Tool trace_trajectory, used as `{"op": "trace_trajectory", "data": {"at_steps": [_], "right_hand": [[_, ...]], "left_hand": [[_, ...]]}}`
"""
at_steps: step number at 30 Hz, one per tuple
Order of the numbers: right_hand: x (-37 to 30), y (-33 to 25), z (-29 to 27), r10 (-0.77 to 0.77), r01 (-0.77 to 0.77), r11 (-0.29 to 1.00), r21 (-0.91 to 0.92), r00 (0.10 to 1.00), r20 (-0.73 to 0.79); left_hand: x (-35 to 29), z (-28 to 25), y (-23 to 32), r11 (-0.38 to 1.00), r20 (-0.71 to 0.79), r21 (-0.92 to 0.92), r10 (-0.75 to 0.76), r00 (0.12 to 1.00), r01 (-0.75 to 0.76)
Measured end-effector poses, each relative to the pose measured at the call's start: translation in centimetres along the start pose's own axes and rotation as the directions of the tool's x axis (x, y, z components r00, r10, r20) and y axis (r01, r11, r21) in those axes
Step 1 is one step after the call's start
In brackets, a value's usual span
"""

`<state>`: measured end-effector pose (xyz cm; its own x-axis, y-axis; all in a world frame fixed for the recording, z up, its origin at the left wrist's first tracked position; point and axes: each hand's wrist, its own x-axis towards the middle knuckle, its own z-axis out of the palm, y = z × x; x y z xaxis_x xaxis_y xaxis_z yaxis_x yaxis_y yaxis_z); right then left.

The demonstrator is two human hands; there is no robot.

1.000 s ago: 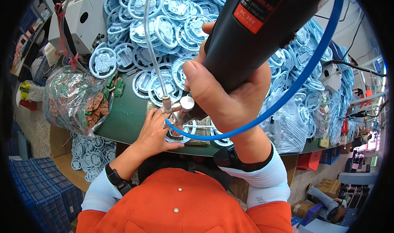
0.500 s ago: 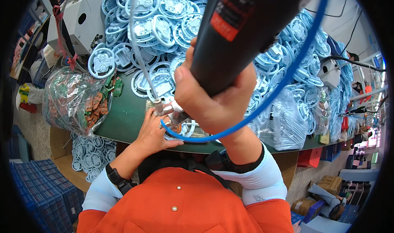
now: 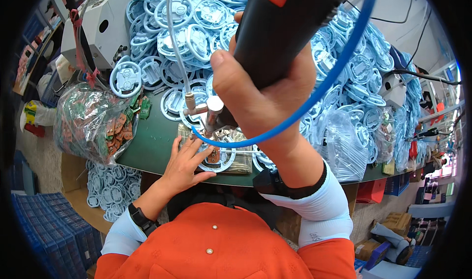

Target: Assembling blue plastic circular components with internal circuit boards using a handheld pneumatic screwdriver.

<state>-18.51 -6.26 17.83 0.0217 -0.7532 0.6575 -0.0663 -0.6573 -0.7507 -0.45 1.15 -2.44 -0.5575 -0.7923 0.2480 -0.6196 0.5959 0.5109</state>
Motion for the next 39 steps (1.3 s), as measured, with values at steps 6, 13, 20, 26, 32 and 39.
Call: {"op": "trace_trajectory", "data": {"at_steps": [6,13,20,26,32,39], "right_hand": [[-0.6,1.4,0.7,0.039,-0.038,0.998,0.042,0.999,-0.022],[-0.5,2.2,0.6,0.021,-0.021,1.0,-0.009,1.0,-0.001],[-1.0,2.6,0.4,0.009,-0.007,0.999,0.033,0.998,-0.056],[-0.9,2.8,1.1,0.064,-0.065,0.997,-0.029,0.998,-0.02],[0.0,-3.1,-0.6,0.003,0.0,0.999,0.044,0.998,-0.067],[-3.0,-1.1,0.6,0.07,-0.067,0.996,0.057,0.996,-0.052]], "left_hand": [[0.0,0.2,-0.2,1.0,-0.001,-0.015,0.008,1.0,-0.008],[0.0,0.3,-0.2,1.0,-0.021,-0.029,0.002,1.0,-0.003],[0.1,0.2,-0.1,1.0,-0.026,-0.027,0.012,1.0,-0.013],[0.1,0.2,0.2,1.0,-0.009,-0.01,0.001,1.0,-0.001],[0.9,1.5,-0.3,0.995,-0.09,0.103,0.002,0.996,0.008],[1.3,1.4,-0.2,0.982,-0.049,0.186,0.002,0.999,0.007]]}}
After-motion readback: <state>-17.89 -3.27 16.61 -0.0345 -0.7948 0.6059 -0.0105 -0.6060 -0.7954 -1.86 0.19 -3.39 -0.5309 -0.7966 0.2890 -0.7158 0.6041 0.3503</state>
